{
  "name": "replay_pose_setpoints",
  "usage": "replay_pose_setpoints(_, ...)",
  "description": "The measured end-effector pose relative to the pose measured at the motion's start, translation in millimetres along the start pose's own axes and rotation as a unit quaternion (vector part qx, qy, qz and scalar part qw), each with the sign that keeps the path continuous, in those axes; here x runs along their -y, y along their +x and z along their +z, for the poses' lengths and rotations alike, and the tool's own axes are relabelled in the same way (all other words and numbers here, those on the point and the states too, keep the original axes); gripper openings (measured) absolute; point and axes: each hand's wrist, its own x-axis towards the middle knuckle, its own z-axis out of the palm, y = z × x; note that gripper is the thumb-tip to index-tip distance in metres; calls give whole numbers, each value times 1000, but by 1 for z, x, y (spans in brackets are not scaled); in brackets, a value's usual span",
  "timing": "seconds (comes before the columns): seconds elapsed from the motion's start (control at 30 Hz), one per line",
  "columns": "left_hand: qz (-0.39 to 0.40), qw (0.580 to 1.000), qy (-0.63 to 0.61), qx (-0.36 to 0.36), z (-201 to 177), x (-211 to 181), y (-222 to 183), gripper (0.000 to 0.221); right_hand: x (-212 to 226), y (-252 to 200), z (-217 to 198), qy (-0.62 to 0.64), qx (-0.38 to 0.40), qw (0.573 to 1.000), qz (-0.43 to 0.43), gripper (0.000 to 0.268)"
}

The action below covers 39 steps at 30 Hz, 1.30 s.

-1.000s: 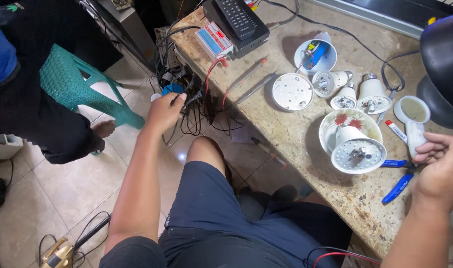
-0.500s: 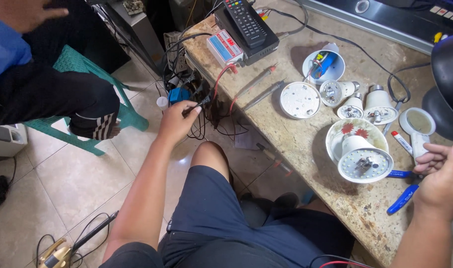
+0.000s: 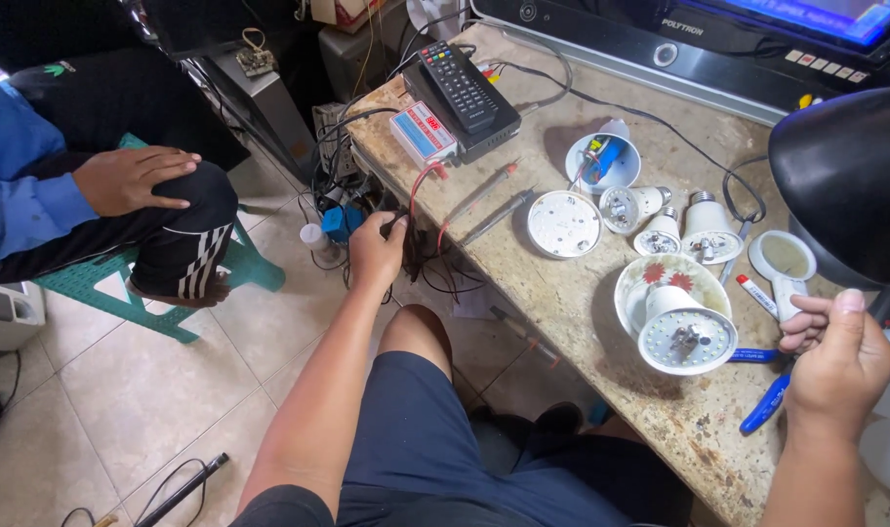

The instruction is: Testing and diagnosing LED bulbs using a multimeter at a repair bench to identify faulty components.

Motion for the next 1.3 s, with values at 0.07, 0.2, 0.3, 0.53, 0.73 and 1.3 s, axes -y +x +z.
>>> replay_pose_setpoints(0.07, 10, 1000, -10, -12, 8, 12, 1, 37, 0, 0, 0, -1, 0, 1000, -6, 53)
replay_pose_setpoints(0.2, 50, 998, -15, -35, 19, 32, 10, 27, 2, 0, 0, -10, -1, 1000, -13, 53)
replay_pose_setpoints(0.3, 13, 1000, -2, 23, 0, 13, 9, 29, 3, 0, -1, -12, -6, 1000, -2, 53)
replay_pose_setpoints(0.53, -55, 997, 8, 62, -83, 7, -25, 31, -7, 0, -3, -13, -4, 1000, 5, 55)
replay_pose_setpoints(0.73, -98, 991, -86, -36, -129, -29, 8, 29, -10, 0, -1, -6, -2, 1000, 23, 57)
replay_pose_setpoints(1.3, 142, 986, 62, -65, -34, -77, 146, 16, 8, -1, 6, -34, -6, 999, 0, 50)
